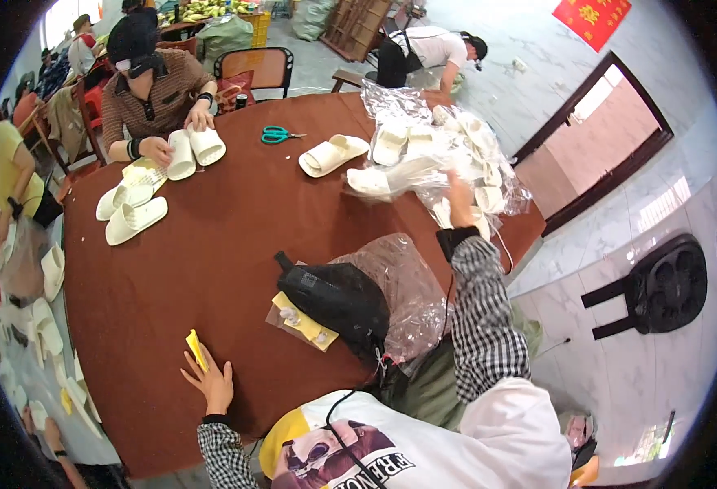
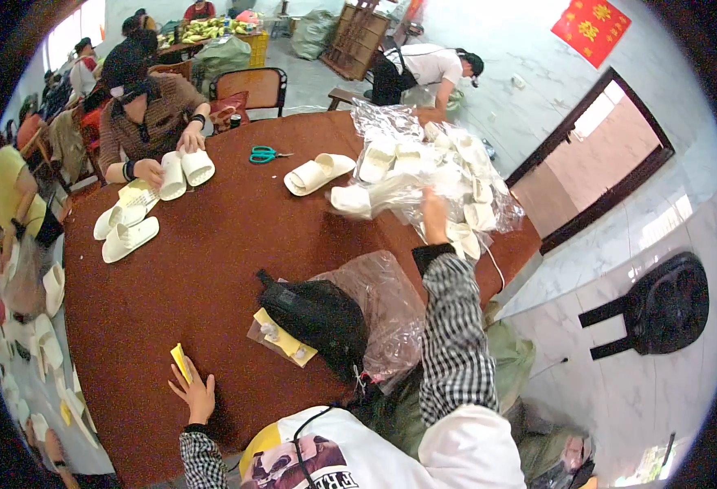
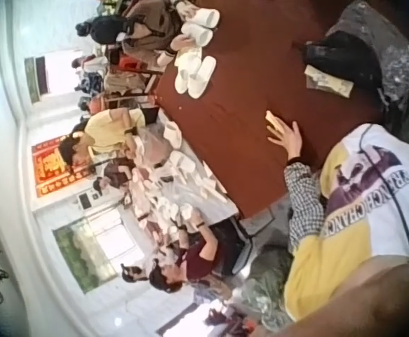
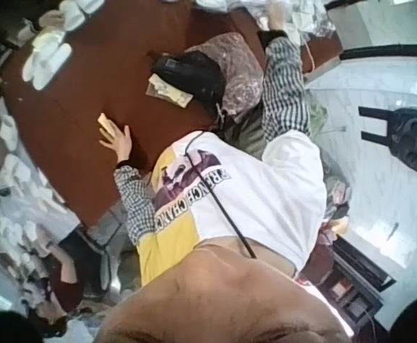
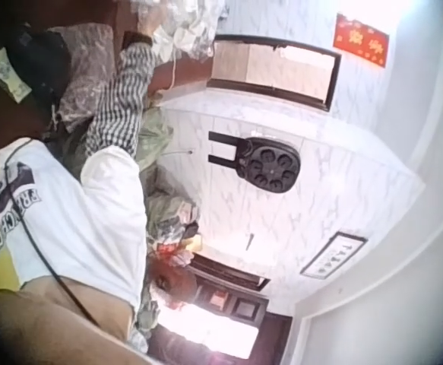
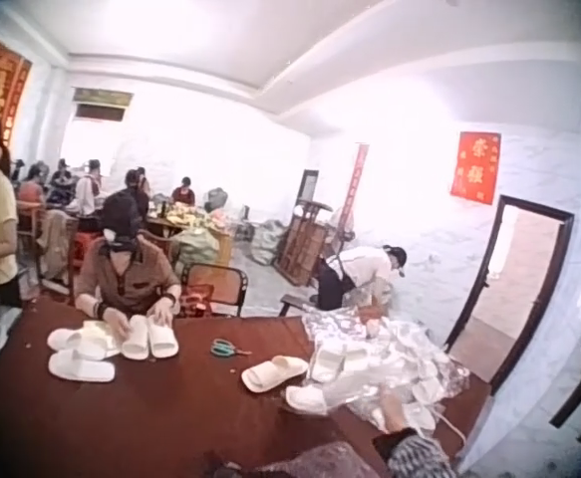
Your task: Tagging footwear with size/price stickers and placing them into plastic packaging.
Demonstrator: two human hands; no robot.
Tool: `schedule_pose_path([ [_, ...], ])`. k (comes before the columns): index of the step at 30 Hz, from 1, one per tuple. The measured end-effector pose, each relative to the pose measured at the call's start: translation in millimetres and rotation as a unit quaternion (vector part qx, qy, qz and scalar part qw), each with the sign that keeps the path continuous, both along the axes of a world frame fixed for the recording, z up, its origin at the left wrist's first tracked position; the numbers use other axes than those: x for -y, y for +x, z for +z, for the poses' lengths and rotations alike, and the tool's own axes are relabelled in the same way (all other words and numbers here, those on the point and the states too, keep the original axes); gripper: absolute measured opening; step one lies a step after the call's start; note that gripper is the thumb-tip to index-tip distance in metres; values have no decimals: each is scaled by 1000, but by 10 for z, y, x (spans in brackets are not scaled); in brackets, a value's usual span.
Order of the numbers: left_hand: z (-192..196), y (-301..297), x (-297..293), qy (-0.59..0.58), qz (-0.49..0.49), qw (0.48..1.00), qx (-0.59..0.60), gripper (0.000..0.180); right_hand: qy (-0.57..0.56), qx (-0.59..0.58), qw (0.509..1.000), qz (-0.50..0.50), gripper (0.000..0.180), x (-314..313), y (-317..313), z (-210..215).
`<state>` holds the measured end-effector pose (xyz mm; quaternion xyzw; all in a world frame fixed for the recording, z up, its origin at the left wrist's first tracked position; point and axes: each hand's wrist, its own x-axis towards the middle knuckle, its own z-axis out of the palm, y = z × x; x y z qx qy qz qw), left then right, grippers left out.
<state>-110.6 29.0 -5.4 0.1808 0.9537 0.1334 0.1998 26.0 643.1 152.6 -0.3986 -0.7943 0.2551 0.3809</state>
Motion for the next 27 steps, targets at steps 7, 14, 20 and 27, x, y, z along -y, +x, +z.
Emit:
schedule_pose_path([
  [7, -33, 30, 50, 4, -5, 1000, -13, 80, -13, -218, 968, 125, 51, 359, 284, 401],
  [14, -111, 15, 74, -3, -9, 1000, -15, 81, -150, -364, 908, 144, 56, 677, 809, 865],
  [20, -127, 5, 108, -10, 2, 1000, -17, 81, -116, -248, 959, 76, 48, 1576, 1246, 1173],
  [27, -111, -9, 88, -26, -3, 1000, -13, 79, -327, -425, 844, 20, 47, 2086, 1873, -404],
])
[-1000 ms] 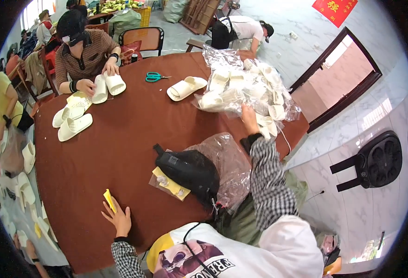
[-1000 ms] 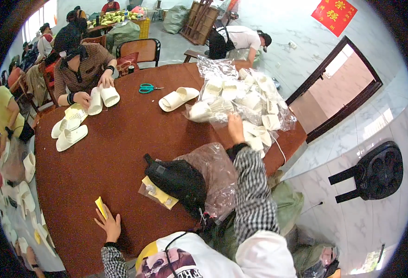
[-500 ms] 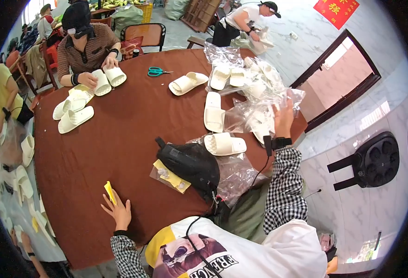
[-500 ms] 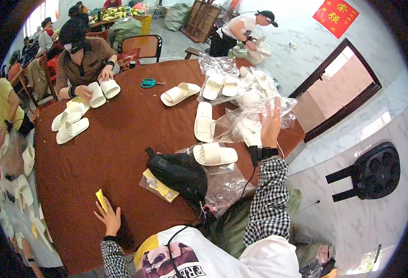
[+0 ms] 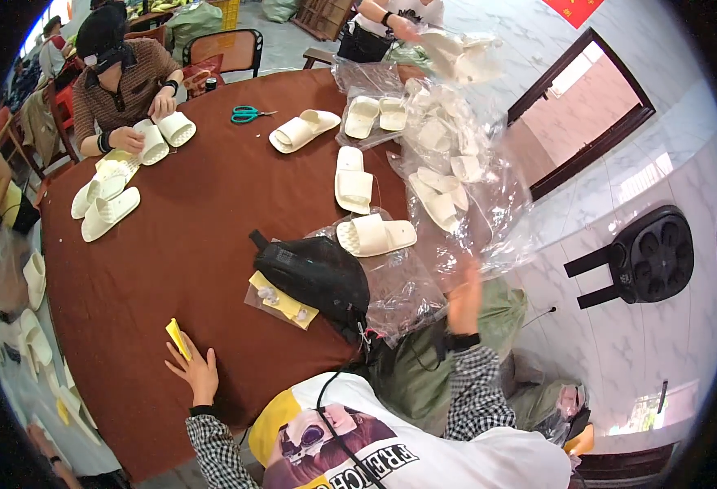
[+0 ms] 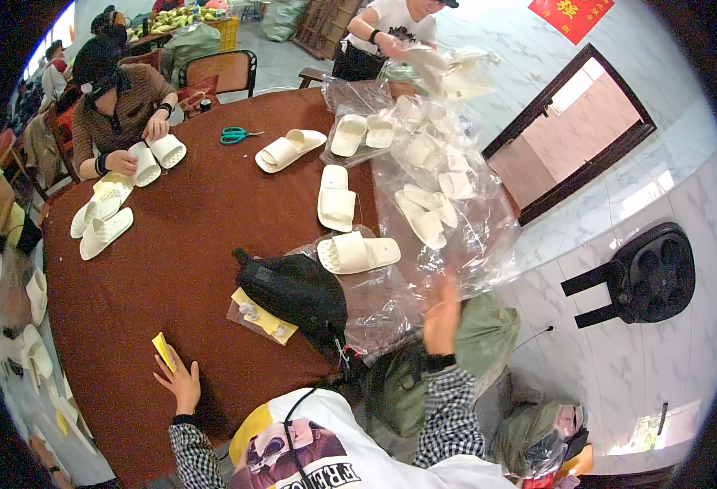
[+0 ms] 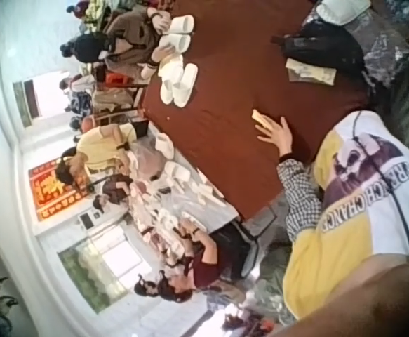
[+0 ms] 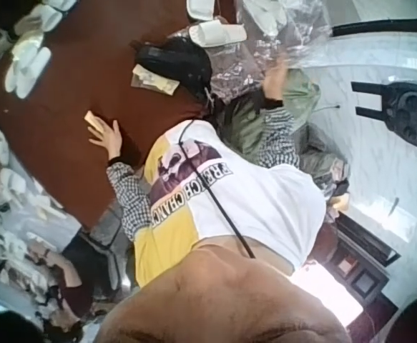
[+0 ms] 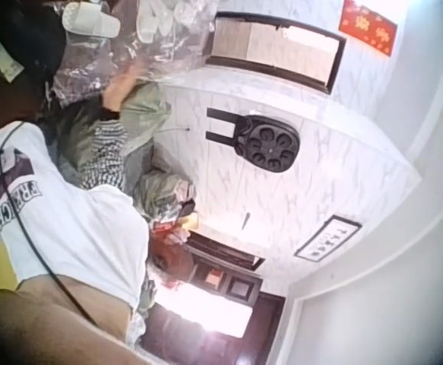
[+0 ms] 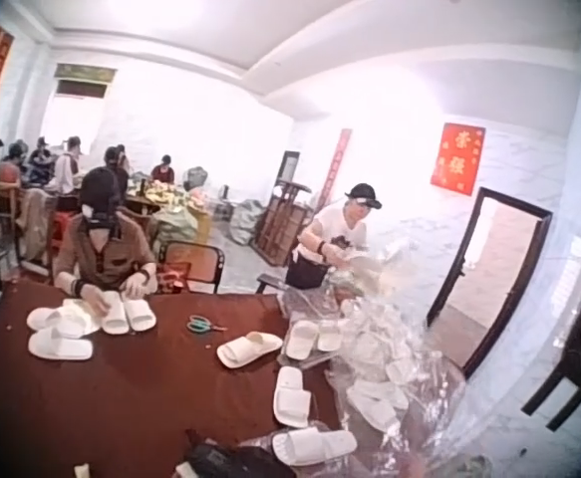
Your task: Tagging footwear with size/price stickers and placing them into plastic packaging.
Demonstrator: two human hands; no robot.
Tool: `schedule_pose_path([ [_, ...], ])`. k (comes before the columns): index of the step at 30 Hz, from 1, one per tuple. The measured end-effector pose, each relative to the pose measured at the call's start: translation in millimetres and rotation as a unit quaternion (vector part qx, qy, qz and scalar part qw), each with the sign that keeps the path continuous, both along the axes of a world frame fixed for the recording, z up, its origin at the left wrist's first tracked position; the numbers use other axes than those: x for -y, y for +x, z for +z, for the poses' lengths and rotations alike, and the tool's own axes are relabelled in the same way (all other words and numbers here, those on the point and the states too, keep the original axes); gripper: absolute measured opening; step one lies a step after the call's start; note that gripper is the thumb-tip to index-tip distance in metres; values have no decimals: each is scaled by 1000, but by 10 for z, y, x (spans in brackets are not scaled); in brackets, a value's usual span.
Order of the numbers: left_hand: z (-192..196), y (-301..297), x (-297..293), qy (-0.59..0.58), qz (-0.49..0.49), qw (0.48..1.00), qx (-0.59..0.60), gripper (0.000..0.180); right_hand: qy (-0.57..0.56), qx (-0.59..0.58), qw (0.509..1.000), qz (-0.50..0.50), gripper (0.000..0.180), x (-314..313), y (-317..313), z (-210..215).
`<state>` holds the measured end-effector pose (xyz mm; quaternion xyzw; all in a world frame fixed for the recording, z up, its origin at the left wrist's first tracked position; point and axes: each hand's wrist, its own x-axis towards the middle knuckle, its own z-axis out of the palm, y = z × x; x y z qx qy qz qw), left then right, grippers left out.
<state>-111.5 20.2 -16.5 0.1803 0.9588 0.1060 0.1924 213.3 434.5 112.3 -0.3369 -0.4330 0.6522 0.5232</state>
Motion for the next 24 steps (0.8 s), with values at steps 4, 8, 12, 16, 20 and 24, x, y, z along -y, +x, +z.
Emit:
schedule_pose_path([
  [4, -1, 6, -9, 0, -8, 1000, 1, 78, -123, 91, 987, 53, 42, 376, 186, -884],
  [8, -44, 17, 7, 4, -4, 1000, -8, 79, -192, 129, 973, 5, 38, 450, 226, -1174],
  [12, -22, 16, 4, 5, -4, 1000, -4, 79, -242, 194, 950, -40, 51, 336, 463, -1187],
  [16, -44, 14, -33, 11, -10, 1000, -14, 79, -86, 443, 876, -172, 70, 137, 938, -1112],
  [20, -27, 23, -2, -1, -2, 1000, -18, 79, 300, 513, 804, -29, 53, 87, 380, 235],
  [24, -56, 9, 38, -8, 1, 1000, -26, 80, 453, 489, 732, 142, 38, 11, -564, 1162],
])
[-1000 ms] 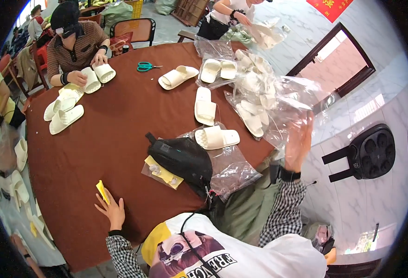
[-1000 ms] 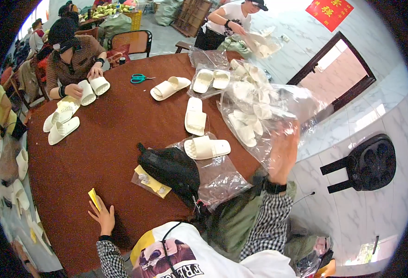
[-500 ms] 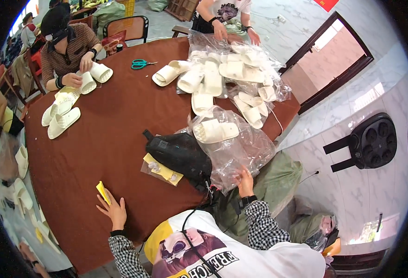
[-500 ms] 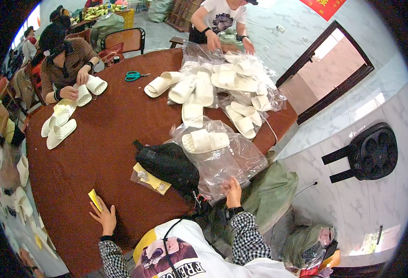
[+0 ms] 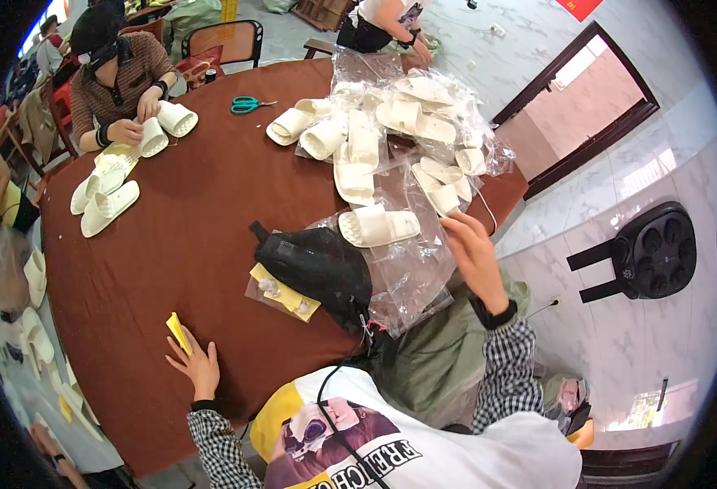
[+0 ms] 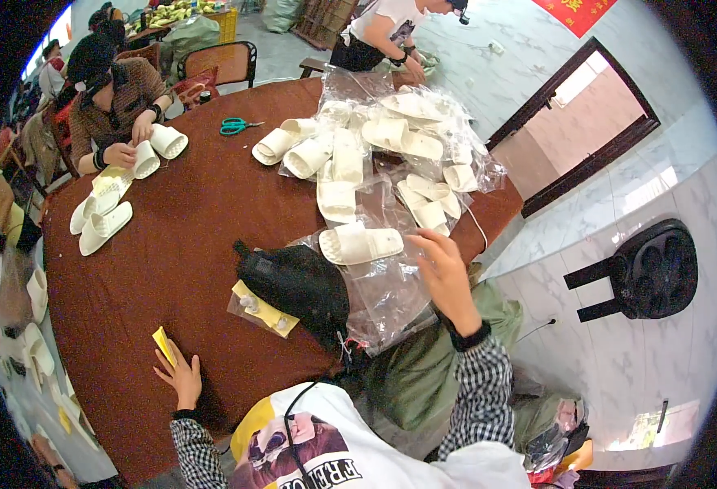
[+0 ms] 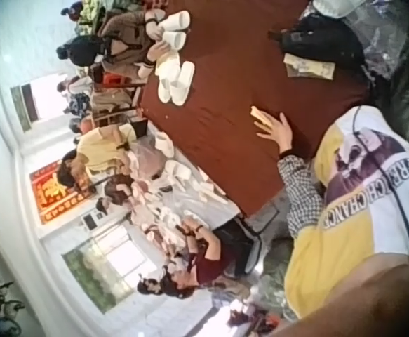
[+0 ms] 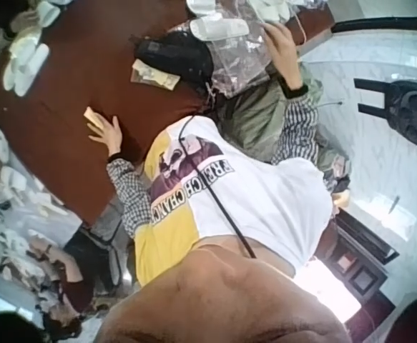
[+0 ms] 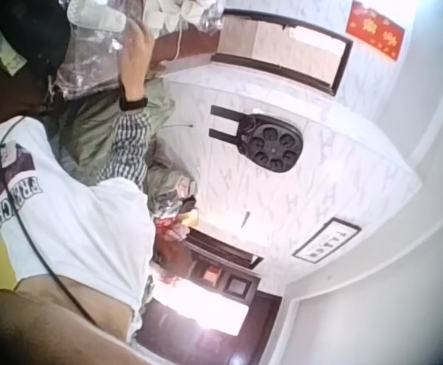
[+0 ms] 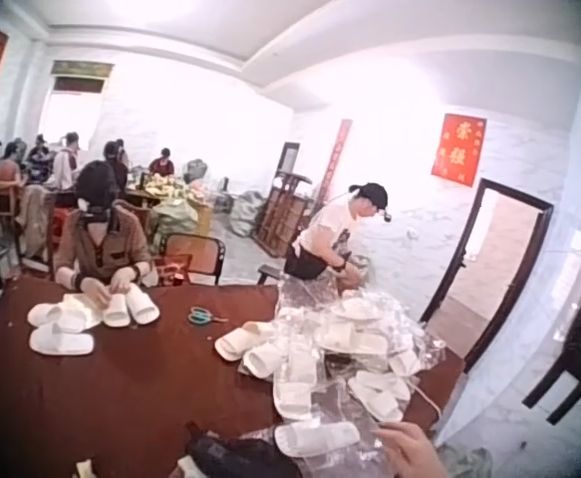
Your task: Tagging footwear with size/price stickers and placing them into plastic packaging.
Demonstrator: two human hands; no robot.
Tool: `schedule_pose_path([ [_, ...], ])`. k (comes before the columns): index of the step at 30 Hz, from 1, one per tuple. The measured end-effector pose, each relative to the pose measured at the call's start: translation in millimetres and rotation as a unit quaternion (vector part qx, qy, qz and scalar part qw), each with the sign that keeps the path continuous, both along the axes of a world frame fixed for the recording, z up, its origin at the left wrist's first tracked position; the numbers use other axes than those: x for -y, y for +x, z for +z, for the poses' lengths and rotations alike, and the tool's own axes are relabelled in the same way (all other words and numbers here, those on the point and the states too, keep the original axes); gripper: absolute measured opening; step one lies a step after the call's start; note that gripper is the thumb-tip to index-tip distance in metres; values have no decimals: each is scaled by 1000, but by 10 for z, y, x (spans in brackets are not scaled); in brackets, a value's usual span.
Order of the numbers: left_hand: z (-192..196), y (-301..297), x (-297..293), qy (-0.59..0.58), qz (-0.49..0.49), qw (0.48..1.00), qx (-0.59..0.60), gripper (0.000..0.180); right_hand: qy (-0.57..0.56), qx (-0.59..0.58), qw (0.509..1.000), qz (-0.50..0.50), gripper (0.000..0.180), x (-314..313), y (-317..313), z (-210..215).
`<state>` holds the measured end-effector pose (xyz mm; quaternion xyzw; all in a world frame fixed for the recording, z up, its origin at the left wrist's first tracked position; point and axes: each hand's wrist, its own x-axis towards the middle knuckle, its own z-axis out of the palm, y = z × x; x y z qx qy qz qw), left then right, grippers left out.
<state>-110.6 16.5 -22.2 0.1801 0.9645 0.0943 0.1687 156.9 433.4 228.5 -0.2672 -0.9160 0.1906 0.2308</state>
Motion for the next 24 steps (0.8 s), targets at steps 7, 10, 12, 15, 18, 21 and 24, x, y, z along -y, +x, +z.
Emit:
schedule_pose_path([
  [7, 66, 13, -94, 13, -10, 1000, 18, 80, 121, 143, 946, 266, 32, -447, -1180, -859],
  [10, 85, 23, -61, 21, 1, 999, 27, 80, 162, 319, 926, 123, 43, -515, -1395, -1333],
  [12, 72, 14, -75, 27, 3, 999, 28, 80, 133, 310, 941, 39, 52, -796, -1393, -1771],
  [15, 120, 28, -69, 21, 5, 999, 36, 81, 87, 280, 951, -93, 77, -911, -1364, -1913],
  [18, 122, 21, -72, 17, 4, 999, 31, 81, 96, 240, 956, -140, 82, -1026, -1185, -2081],
  [21, 154, 23, -88, 18, 9, 999, 34, 81, 20, 261, 952, -159, 82, -1075, -1169, -2132],
  [24, 153, 25, -95, 24, 12, 999, 33, 81, -24, 209, 964, -161, 64, -1195, -1134, -2273],
])
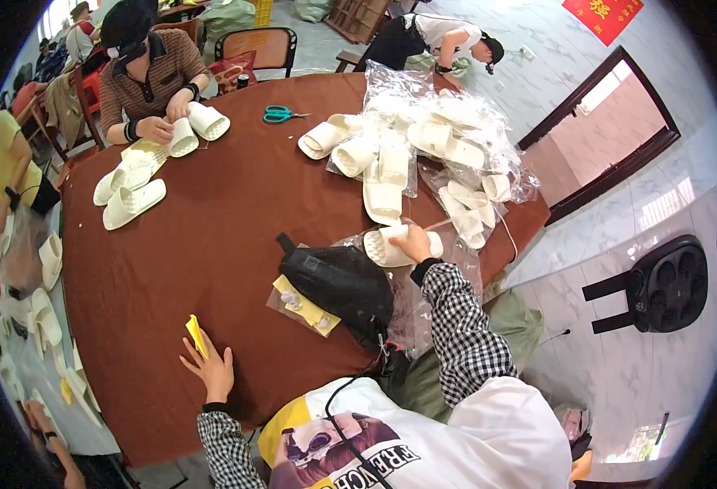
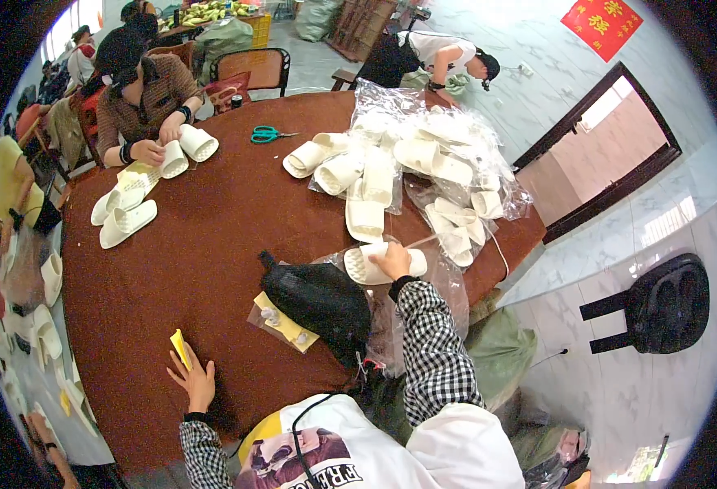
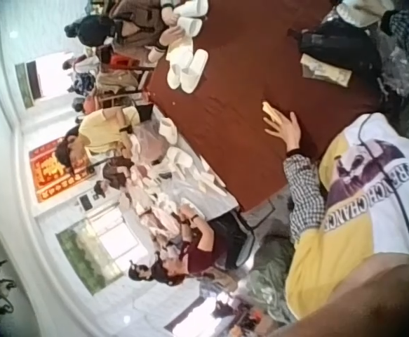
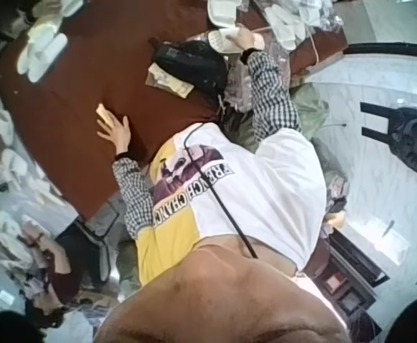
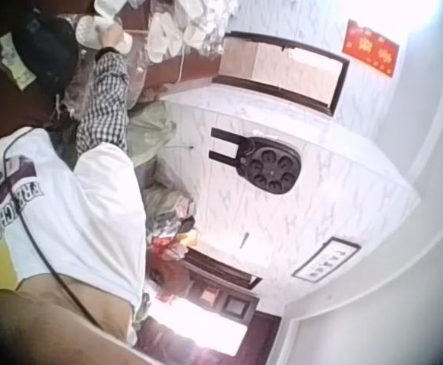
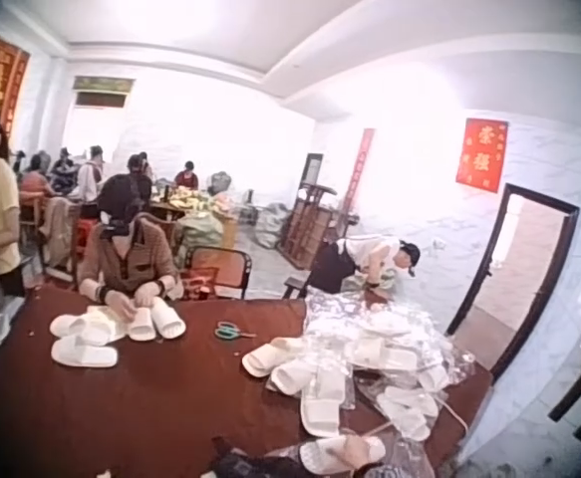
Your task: Tagging footwear with size/price stickers and placing them into plastic packaging.
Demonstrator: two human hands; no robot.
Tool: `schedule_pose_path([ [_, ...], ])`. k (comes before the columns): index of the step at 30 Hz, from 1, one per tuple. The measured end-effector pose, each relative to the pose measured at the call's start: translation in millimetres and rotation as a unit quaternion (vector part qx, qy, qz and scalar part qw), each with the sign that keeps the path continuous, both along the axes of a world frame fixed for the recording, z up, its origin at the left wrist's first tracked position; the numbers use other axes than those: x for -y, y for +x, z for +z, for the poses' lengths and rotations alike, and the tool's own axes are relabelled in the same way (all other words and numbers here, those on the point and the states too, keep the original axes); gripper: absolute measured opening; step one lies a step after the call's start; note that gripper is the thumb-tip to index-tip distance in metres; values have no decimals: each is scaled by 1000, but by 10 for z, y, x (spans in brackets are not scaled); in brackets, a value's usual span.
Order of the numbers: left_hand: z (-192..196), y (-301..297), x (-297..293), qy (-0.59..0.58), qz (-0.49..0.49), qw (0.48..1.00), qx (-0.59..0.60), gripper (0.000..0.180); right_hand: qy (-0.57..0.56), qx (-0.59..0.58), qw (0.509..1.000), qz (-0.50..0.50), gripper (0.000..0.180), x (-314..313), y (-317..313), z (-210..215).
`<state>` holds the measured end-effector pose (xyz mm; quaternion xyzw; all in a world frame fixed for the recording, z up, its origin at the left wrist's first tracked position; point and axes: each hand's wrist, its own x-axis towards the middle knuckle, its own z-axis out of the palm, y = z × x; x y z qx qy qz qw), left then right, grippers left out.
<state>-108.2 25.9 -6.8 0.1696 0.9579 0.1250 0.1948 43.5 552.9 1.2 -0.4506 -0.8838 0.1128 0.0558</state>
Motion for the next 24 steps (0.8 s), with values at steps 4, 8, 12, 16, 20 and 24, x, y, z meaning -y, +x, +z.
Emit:
schedule_pose_path([
  [4, -7, 1, -7, -1, 1, 1000, 1, 81, -73, -269, 960, 40, 34, -103, -281, 121],
  [8, -29, 8, 41, -5, -3, 1000, -1, 81, -108, -383, 915, 60, 38, 256, -764, 688],
  [12, -71, 5, 75, -17, -2, 1000, -3, 81, -248, -354, 872, 228, 38, 985, -1156, 1053],
  [16, -54, 5, 50, -3, -4, 1000, -4, 80, -216, -246, 837, 439, 41, 1619, -1010, 1326],
  [20, -97, -4, 7, 0, -13, 1000, -20, 82, -147, -261, 866, 401, 49, 1497, -606, 1182],
  [24, -132, -13, 27, -5, -11, 1000, -28, 83, 24, -134, 938, 319, 50, 1448, -91, 942],
])
